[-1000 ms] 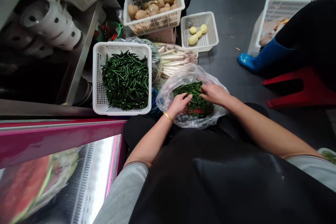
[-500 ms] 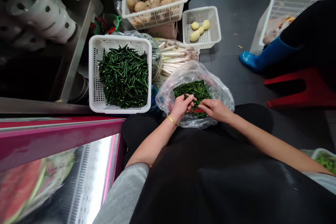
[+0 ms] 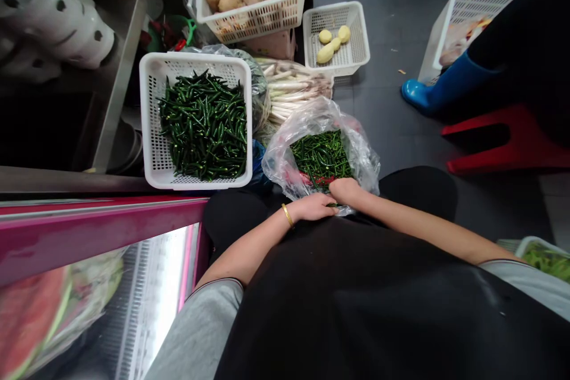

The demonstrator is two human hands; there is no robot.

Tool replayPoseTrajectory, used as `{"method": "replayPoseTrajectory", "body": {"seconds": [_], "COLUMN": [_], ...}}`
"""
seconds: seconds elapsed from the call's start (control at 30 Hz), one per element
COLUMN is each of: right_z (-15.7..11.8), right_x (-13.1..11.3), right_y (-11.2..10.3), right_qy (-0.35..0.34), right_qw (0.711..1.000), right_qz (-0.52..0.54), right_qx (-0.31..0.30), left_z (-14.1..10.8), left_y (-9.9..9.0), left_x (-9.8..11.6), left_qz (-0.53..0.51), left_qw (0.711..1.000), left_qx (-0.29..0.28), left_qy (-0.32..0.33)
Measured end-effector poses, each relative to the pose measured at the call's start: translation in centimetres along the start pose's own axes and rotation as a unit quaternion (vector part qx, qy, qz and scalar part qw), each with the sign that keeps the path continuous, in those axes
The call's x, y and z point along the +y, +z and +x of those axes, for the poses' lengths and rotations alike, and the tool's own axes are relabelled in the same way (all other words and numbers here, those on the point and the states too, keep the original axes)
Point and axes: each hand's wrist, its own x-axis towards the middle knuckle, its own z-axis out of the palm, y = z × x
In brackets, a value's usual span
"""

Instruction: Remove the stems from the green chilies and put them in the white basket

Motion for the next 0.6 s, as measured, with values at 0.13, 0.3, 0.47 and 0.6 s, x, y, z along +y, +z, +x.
{"method": "replayPoseTrajectory", "body": {"seconds": [0.13, 0.3, 0.47, 0.6], "right_z": [0.0, -2.4, -3.8, -3.4], "right_x": [1.2, 5.5, 4.3, 2.8], "right_y": [-0.8, -4.9, -7.8, -7.6], "right_qy": [0.072, 0.042, -0.088, -0.046], "right_qw": [0.997, 0.928, 0.767, 0.851], "right_qz": [0.021, 0.358, 0.608, 0.381], "right_qx": [0.024, 0.096, 0.183, 0.359], "left_z": [-0.5, -1.1, 0.5, 1.6], "left_y": [-0.3, -1.7, -4.2, -4.1], "left_x": [0.0, 0.4, 1.6, 1.1], "left_qz": [0.009, -0.034, -0.096, -0.11], "left_qw": [1.0, 0.979, 0.945, 0.939], "left_qx": [-0.013, 0.201, 0.301, 0.315], "left_qy": [0.004, 0.004, 0.087, 0.079]}}
